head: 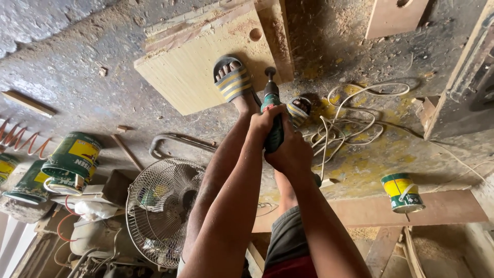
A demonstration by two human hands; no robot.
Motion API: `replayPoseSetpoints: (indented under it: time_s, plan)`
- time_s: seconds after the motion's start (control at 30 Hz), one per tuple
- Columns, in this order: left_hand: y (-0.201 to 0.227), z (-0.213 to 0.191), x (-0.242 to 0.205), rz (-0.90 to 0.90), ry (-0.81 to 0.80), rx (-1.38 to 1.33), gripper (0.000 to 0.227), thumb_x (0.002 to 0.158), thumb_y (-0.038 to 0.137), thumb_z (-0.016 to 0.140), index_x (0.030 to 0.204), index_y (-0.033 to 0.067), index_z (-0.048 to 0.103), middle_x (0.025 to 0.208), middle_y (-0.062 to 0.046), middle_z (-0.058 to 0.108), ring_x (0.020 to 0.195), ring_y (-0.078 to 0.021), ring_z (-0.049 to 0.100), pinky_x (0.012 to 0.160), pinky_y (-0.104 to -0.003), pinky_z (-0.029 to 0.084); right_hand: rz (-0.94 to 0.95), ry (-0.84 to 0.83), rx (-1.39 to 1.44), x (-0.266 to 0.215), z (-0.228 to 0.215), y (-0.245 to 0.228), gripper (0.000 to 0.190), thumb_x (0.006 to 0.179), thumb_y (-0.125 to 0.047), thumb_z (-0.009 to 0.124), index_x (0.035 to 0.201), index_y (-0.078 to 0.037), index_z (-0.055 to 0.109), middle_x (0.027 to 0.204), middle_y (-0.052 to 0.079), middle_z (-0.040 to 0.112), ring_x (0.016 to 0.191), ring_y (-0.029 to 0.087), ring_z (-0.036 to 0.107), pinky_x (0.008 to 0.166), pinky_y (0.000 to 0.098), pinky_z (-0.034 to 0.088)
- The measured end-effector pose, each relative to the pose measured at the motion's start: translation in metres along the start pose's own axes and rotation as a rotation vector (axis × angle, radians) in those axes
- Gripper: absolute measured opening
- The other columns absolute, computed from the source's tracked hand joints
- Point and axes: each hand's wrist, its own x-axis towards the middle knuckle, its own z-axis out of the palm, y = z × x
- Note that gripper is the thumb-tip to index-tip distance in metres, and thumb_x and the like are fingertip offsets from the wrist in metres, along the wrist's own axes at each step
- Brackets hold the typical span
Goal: Using a power drill with a large bit to bore holes into wooden boards using a template for alignment.
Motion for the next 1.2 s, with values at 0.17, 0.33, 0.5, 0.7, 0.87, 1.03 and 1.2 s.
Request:
replayPoseSetpoints:
  time_s: [0.17, 0.33, 0.5, 0.7, 0.87, 1.03, 1.2]
  plan:
    - [0.006, -0.006, -0.006, -0.039, -0.026, 0.066, 0.074, 0.058, 0.047, 0.086, 0.102, -0.0113, 0.075, 0.097, -0.025, 0.072, 0.100, -0.0325, 0.071, 0.094, -0.042, 0.052, -0.005, -0.006, 0.007, -0.003, -0.003, -0.002, 0.099, 0.071, -0.040, 0.064, 0.159, -0.035, 0.019, 0.116, 0.015, 0.061, 0.108, 0.045, 0.068, 0.097, 0.0558, 0.052]
    - [0.008, -0.004, -0.008, -0.046, -0.026, 0.069, 0.075, 0.061, 0.048, 0.084, 0.105, -0.0117, 0.075, 0.099, -0.026, 0.072, 0.102, -0.0317, 0.070, 0.094, -0.041, 0.052, -0.014, 0.009, -0.012, -0.003, -0.006, 0.000, 0.101, 0.070, -0.039, 0.065, 0.159, -0.036, 0.019, 0.115, 0.015, 0.061, 0.106, 0.046, 0.069, 0.095, 0.0559, 0.053]
    - [0.008, -0.004, -0.009, -0.045, -0.039, 0.094, 0.075, 0.061, 0.053, 0.082, 0.105, -0.0084, 0.076, 0.102, -0.023, 0.073, 0.104, -0.0315, 0.071, 0.096, -0.040, 0.053, -0.046, 0.001, 0.019, -0.012, -0.023, -0.004, 0.096, 0.070, -0.035, 0.064, 0.157, -0.036, 0.023, 0.118, 0.017, 0.062, 0.107, 0.048, 0.068, 0.095, 0.0570, 0.053]
    - [0.014, -0.001, -0.033, 0.054, -0.019, 0.098, 0.077, 0.085, 0.050, 0.056, 0.115, -0.0197, 0.069, 0.117, -0.038, 0.067, 0.117, -0.0411, 0.064, 0.100, -0.047, 0.049, -0.044, -0.009, -0.036, 0.007, 0.000, 0.013, 0.104, 0.066, -0.047, 0.069, 0.158, -0.041, 0.021, 0.119, 0.017, 0.061, 0.103, 0.048, 0.070, 0.090, 0.0575, 0.054]
    - [-0.008, -0.006, 0.012, 0.014, -0.069, 0.226, 0.071, 0.067, 0.062, 0.071, 0.102, 0.0004, 0.080, 0.102, -0.020, 0.075, 0.105, -0.0290, 0.071, 0.098, -0.039, 0.053, -0.028, -0.046, -0.046, -0.010, -0.021, -0.006, 0.098, 0.071, -0.038, 0.066, 0.158, -0.036, 0.020, 0.124, 0.018, 0.059, 0.108, 0.049, 0.068, 0.096, 0.0572, 0.053]
    - [-0.011, -0.013, 0.025, 0.027, -0.135, 0.385, 0.062, 0.080, 0.071, 0.048, 0.106, 0.0255, 0.082, 0.117, -0.013, 0.074, 0.118, -0.0244, 0.066, 0.106, -0.037, 0.051, -0.019, -0.038, -0.035, -0.014, -0.028, -0.016, 0.094, 0.074, -0.038, 0.061, 0.158, -0.037, 0.019, 0.123, 0.017, 0.059, 0.108, 0.048, 0.068, 0.095, 0.0563, 0.054]
    - [0.017, -0.011, -0.021, 0.018, -0.116, 0.273, 0.074, 0.078, 0.067, 0.054, 0.112, 0.0059, 0.079, 0.116, -0.016, 0.074, 0.116, -0.0257, 0.067, 0.108, -0.038, 0.049, -0.071, -0.022, 0.019, -0.022, -0.045, -0.017, 0.100, 0.069, -0.032, 0.061, 0.160, -0.035, 0.021, 0.113, 0.019, 0.067, 0.102, 0.047, 0.071, 0.091, 0.0562, 0.054]
